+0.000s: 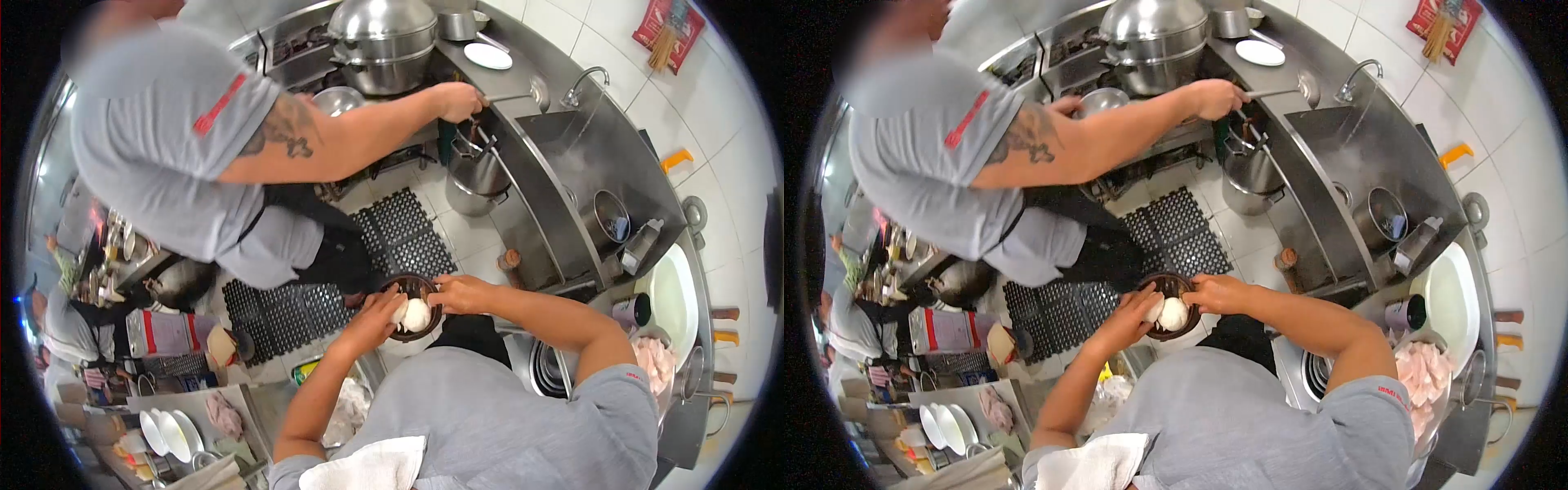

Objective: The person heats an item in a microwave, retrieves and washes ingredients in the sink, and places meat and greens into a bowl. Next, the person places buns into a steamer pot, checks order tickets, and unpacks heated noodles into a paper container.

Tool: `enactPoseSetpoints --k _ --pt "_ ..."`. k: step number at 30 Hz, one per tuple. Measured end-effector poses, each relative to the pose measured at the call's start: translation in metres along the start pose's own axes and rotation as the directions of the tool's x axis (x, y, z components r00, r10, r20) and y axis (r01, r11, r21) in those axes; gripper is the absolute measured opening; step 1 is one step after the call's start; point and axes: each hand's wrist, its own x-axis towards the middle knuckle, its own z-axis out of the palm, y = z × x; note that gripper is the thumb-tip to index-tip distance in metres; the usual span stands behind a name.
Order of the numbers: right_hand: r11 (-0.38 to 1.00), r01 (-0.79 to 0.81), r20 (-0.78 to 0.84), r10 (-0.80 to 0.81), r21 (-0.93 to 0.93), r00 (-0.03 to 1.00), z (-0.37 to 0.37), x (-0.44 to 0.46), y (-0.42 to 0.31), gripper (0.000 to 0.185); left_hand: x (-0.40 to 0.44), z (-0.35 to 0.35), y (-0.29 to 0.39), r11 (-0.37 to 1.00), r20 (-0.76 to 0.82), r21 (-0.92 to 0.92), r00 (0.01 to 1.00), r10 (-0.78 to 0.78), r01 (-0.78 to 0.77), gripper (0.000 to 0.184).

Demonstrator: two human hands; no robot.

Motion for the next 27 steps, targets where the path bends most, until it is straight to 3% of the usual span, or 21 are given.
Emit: enactPoseSetpoints --k 6,8,11,12,14,15,18,19,21,22,24,25,27 --pt "0.999 0.031 -0.011 -0.031 0.026 0.999 -0.043 -0.004 0.071 0.03 0.093 -0.026 0.015 0.982 -0.047 0.187 0.998 0.031 -0.021 0.064" --pt "0.998 0.032 -0.029 -0.03 0.059 0.999 -0.042 -0.007 0.105 0.03 0.127 -0.035 0.026 0.943 -0.024 0.313 0.994 -0.108 0.11 0.063" --pt "0.998 0.017 -0.117 -0.009 0.066 0.993 -0.055 -0.018 0.133 0.025 0.173 -0.035 0.022 0.916 0.054 0.39 0.99 -0.128 0.097 0.062" --pt "0.992 0.075 -0.24 -0.049 0.099 0.97 -0.055 -0.021 0.142 0.026 0.187 -0.031 0.019 0.905 0.078 0.416 0.988 -0.135 0.091 0.061" --pt "0.996 0.012 -0.192 0.005 0.087 0.981 -0.055 -0.029 0.16 0.028 0.215 -0.021 0.01 0.918 0.107 0.386 0.983 -0.148 0.096 0.061" --pt "0.995 -0.062 -0.066 0.067 0.082 0.996 -0.059 -0.034 0.167 0.027 0.227 -0.021 0.01 0.933 0.134 0.345 0.979 -0.153 0.099 0.061" --pt "0.996 -0.064 -0.203 0.076 0.065 0.976 -0.068 -0.044 0.182 0.028 0.248 -0.014 0.005 0.975 0.12 0.19 0.983 -0.139 0.115 0.068" --pt "0.985 -0.14 -0.149 0.154 0.101 0.977 -0.074 -0.046 0.184 0.029 0.254 -0.015 0.006 0.978 0.108 0.157 0.982 -0.154 0.136 0.067" --pt "0.989 -0.114 -0.145 0.126 0.09 0.981 -0.078 -0.053 0.195 0.03 0.264 -0.012 0.004 0.973 0.078 0.072 0.972 -0.223 0.218 0.061" --pt "0.988 -0.134 -0.161 0.146 0.082 0.976 -0.081 -0.052 0.201 0.03 0.27 -0.014 0.004 0.981 0.022 0.073 0.983 -0.181 0.179 0.059" --pt "0.974 -0.213 -0.152 0.222 0.071 0.963 -0.094 -0.051 0.2 0.031 0.279 -0.014 0.004 0.968 -0.004 0.073 0.97 -0.242 0.242 0.058" --pt "0.987 -0.152 -0.129 0.158 0.059 0.979 -0.095 -0.05 0.205 0.031 0.283 -0.018 0.008 0.971 -0.063 0.047 0.971 -0.232 0.235 0.055" --pt "0.978 -0.202 -0.141 0.209 0.061 0.968 -0.1 -0.049 0.219 0.032 0.294 -0.023 0.006 0.973 -0.14 0.029 0.964 -0.224 0.23 0.051"
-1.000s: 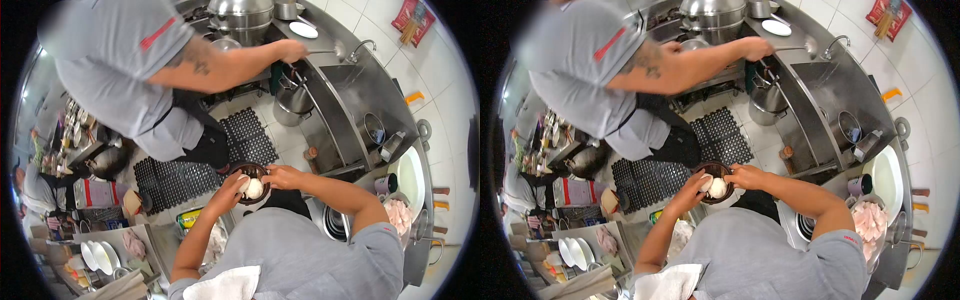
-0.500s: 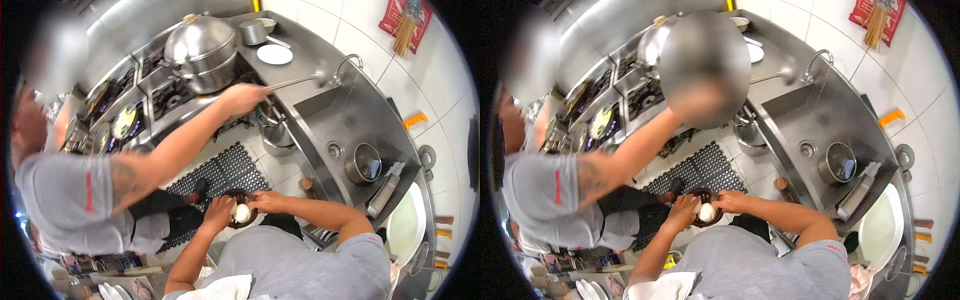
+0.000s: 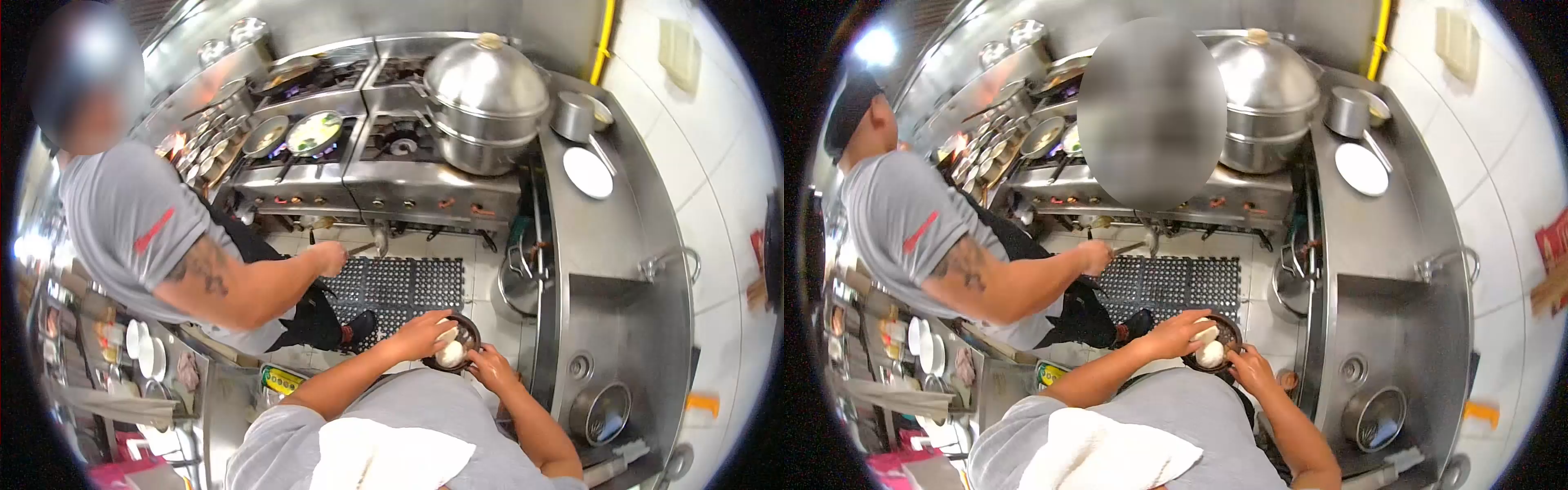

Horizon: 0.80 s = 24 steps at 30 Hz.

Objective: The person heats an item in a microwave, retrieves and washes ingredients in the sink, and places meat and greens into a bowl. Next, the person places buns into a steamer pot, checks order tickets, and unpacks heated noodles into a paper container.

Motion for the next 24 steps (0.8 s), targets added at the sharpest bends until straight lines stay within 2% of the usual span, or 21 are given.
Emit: enactPoseSetpoints --k 2,3,5,8,11,13,15,17,18,19,20,22,23,24 --pt "1.0 -0.007 -0.007 0.007 -0.015 1.0 -0.014 0.009 0.005 0.032 0.014 -0.005 0.001 0.992 -0.19 -0.066 0.977 0.093 -0.107 0.043" --pt "0.999 -0.048 -0.024 0.048 -0.019 0.999 -0.021 0.008 0.006 0.032 0.021 -0.011 0.002 0.991 -0.192 -0.072 0.976 0.098 -0.114 0.043" --pt "0.998 -0.056 -0.053 0.054 -0.035 0.997 -0.037 0.014 0.015 0.031 0.043 -0.033 0.003 0.984 -0.339 -0.08 0.933 0.122 -0.158 0.034" --pt "0.991 -0.09 -0.133 0.076 -0.101 0.988 -0.066 0.025 0.028 0.029 0.089 -0.104 0.004 0.965 -0.449 0.129 0.855 0.261 -0.227 0.032" --pt "0.991 -0.106 -0.172 0.091 -0.08 0.981 -0.111 0.042 0.036 0.029 0.162 -0.197 -0.01 0.905 -0.509 0.343 0.761 0.403 -0.25 0.03" --pt "0.984 -0.137 -0.219 0.11 -0.115 0.97 -0.137 0.052 0.04 0.03 0.23 -0.265 -0.023 0.897 -0.562 0.356 0.708 0.429 -0.261 0.029" --pt "0.973 -0.191 -0.311 0.143 -0.131 0.94 -0.164 0.067 0.041 0.031 0.284 -0.333 -0.014 0.898 -0.53 0.394 0.748 0.398 -0.199 0.031" --pt "0.958 -0.239 -0.323 0.178 -0.16 0.929 -0.179 0.079 0.059 0.032 0.357 -0.387 -0.03 0.824 -0.432 0.519 0.761 0.484 -0.229 0.032" --pt "0.948 -0.295 -0.34 0.24 -0.119 0.909 -0.189 0.083 0.057 0.032 0.395 -0.409 -0.039 0.831 -0.389 0.523 0.814 0.43 -0.189 0.033" --pt "0.933 -0.351 -0.358 0.302 -0.079 0.884 -0.202 0.089 0.05 0.031 0.429 -0.426 -0.046 0.833 -0.345 0.532 0.859 0.378 -0.153 0.034" --pt "0.918 -0.391 -0.402 0.333 -0.071 0.853 -0.215 0.1 0.045 0.031 0.459 -0.443 -0.049 0.825 -0.341 0.535 0.847 0.407 -0.181 0.034" --pt "0.879 -0.475 -0.462 0.403 -0.045 0.79 -0.22 0.11 0.047 0.032 0.51 -0.462 -0.059 0.859 -0.168 0.476 0.939 0.3 -0.189 0.04" --pt "0.848 -0.53 -0.506 0.45 -0.018 0.736 -0.222 0.113 0.049 0.032 0.537 -0.465 -0.072 0.856 -0.153 0.471 0.937 0.315 -0.211 0.04" --pt "0.838 -0.546 -0.518 0.461 -0.015 0.721 -0.225 0.117 0.05 0.032 0.567 -0.466 -0.088 0.791 -0.047 0.555 0.941 0.336 -0.255 0.042"
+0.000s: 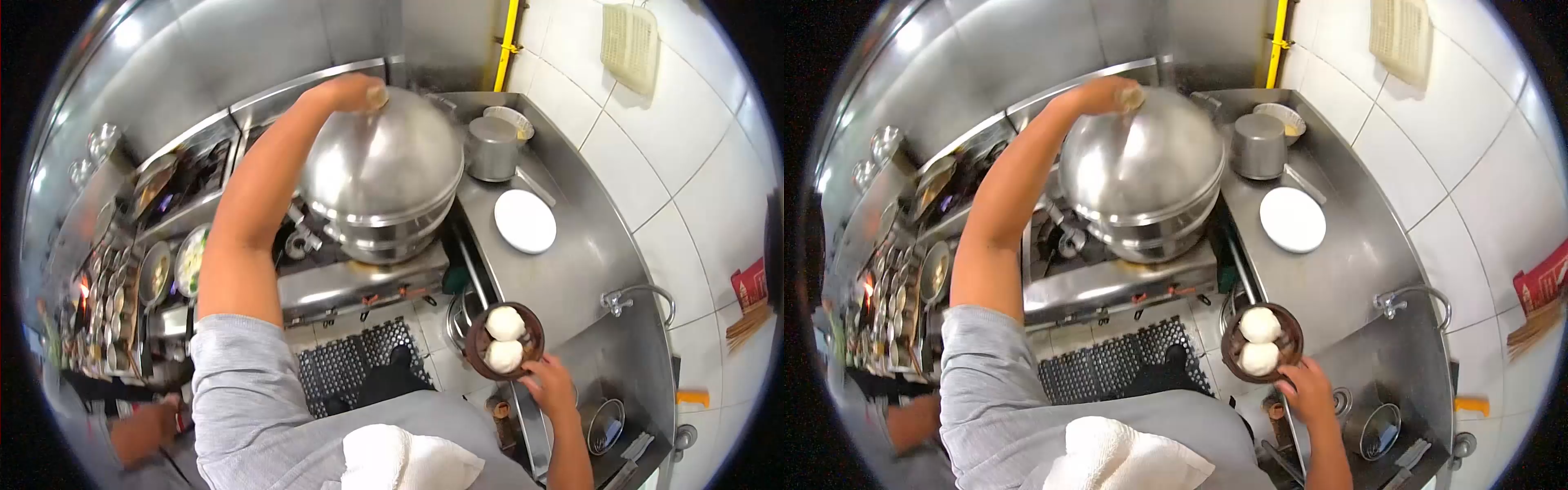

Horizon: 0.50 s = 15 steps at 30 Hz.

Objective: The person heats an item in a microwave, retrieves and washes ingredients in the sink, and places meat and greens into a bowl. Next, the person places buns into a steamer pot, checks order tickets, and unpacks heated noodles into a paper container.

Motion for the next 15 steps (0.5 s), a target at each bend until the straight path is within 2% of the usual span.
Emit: enactPoseSetpoints --k 1,3,5,6,7,9,12,14,15 --pt "0.998 -0.051 -0.023 0.051 -0.029 0.998 0.0 0.003 -0.001 0.034 0.022 0.011 -0.02 0.993 0.087 0.089 0.994 0.069 -0.076 0.045" --pt "0.988 -0.144 -0.037 0.142 -0.056 0.989 0.001 0.002 -0.005 0.035 0.041 0.015 -0.038 0.987 0.144 0.017 0.978 0.154 -0.158 0.045" --pt "0.971 -0.237 -0.122 0.239 0.031 0.963 0.002 0.003 -0.005 0.039 0.035 -0.007 -0.024 0.993 0.269 -0.069 0.957 0.11 -0.095 0.041" --pt "0.952 -0.305 -0.159 0.303 0.016 0.94 0.003 0.005 -0.009 0.041 0.042 -0.007 -0.024 0.977 0.366 -0.209 0.922 0.124 -0.048 0.041" --pt "0.952 -0.307 -0.157 0.306 0.017 0.939 0.002 0.009 -0.009 0.041 0.043 -0.009 -0.024 0.977 0.368 -0.21 0.921 0.125 -0.049 0.041" --pt "0.929 -0.359 -0.169 0.369 0.085 0.914 0.003 0.011 -0.008 0.041 0.038 -0.02 -0.017 0.986 0.347 -0.058 0.923 0.164 -0.153 0.044" --pt "0.938 -0.339 -0.18 0.347 0.07 0.921 0.004 0.011 0.003 0.038 0.038 -0.03 -0.008 0.983 0.323 0.03 0.933 0.16 -0.179 0.05" --pt "0.939 -0.334 -0.166 0.342 0.078 0.925 0.002 0.013 0.006 0.037 0.052 -0.054 -0.011 0.952 0.317 -0.057 0.899 0.303 -0.301 0.052" --pt "0.939 -0.333 -0.154 0.342 0.082 0.927 0.001 0.013 0.007 0.036 0.051 -0.074 -0.005 0.959 0.287 -0.115 0.916 0.28 -0.258 0.051"
